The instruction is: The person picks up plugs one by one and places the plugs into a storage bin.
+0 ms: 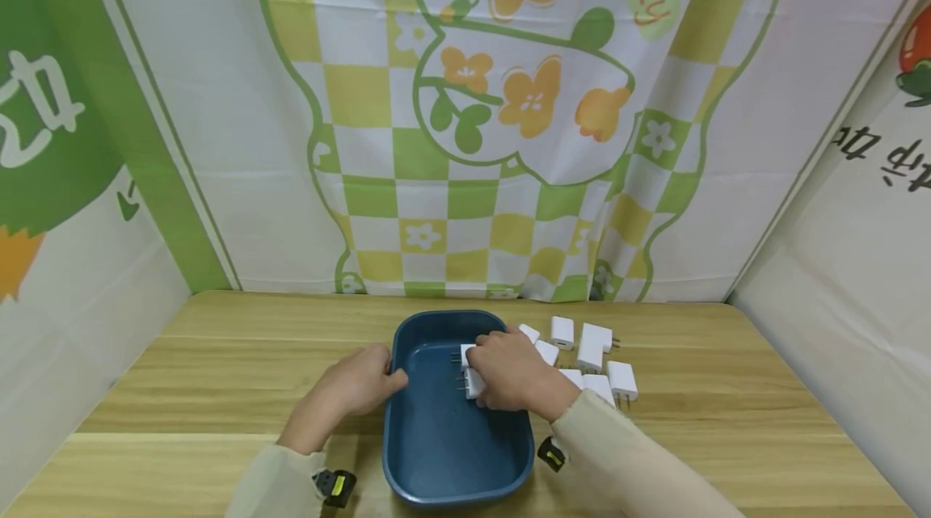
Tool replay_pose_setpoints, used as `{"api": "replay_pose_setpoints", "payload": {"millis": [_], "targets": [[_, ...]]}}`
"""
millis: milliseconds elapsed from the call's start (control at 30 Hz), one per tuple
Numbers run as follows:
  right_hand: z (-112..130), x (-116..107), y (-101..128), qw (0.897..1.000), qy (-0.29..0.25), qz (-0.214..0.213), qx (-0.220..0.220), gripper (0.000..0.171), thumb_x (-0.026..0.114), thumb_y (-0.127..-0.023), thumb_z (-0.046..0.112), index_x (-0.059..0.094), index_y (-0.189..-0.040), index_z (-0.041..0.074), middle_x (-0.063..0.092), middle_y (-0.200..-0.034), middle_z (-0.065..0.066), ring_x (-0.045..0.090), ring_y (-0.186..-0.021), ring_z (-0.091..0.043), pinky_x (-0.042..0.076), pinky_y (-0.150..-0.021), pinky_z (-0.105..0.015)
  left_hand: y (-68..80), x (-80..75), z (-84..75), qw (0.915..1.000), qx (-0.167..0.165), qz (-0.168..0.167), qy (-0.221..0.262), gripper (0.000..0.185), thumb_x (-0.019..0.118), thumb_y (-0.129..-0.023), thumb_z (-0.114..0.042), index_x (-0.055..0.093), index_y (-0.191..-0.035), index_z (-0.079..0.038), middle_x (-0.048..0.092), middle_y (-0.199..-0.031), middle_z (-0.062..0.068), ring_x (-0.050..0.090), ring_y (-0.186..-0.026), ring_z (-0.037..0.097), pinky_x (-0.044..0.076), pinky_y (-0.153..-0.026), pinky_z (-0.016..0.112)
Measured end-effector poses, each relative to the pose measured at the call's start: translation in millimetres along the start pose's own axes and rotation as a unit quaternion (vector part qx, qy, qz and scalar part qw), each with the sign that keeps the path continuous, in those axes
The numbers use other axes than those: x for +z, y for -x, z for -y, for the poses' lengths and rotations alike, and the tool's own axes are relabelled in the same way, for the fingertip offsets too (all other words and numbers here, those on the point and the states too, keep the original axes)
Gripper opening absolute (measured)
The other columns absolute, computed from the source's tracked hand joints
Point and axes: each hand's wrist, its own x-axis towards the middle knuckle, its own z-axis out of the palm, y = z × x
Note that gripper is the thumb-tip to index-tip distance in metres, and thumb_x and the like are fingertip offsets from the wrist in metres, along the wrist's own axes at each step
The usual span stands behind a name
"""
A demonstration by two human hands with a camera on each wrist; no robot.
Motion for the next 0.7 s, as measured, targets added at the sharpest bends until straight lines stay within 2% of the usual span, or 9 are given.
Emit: {"api": "replay_pose_setpoints", "payload": {"millis": [300, 700], "targets": [[3.0, 3.4, -0.4, 1.000, 0.006, 0.027, 0.008, 0.041, 0.089, -0.074, 0.042, 0.074, -0.104, 0.017, 0.067, -0.091, 0.002, 0.061, -0.082, -0.017, 0.041, -0.078, -0.039, 0.5, -0.3, -0.3, 1.0000, 0.000, -0.002, 0.002, 0.037, 0.062, -0.094, -0.019, 0.047, -0.062, -0.012, 0.039, -0.055, -0.002, 0.035, -0.048, 0.013, 0.028, -0.048, 0.028], [2.9, 4.6, 0.9, 1.000, 0.002, 0.015, 0.005, 0.039, 0.089, -0.074, 0.041, 0.074, -0.101, 0.018, 0.068, -0.091, 0.001, 0.060, -0.082, -0.018, 0.039, -0.076, -0.039, 0.1, -0.1, 0.0, 1.0000, -0.002, 0.000, 0.007, 0.037, 0.062, -0.094, -0.019, 0.047, -0.061, -0.012, 0.038, -0.054, -0.003, 0.035, -0.048, 0.013, 0.027, -0.048, 0.027]]}}
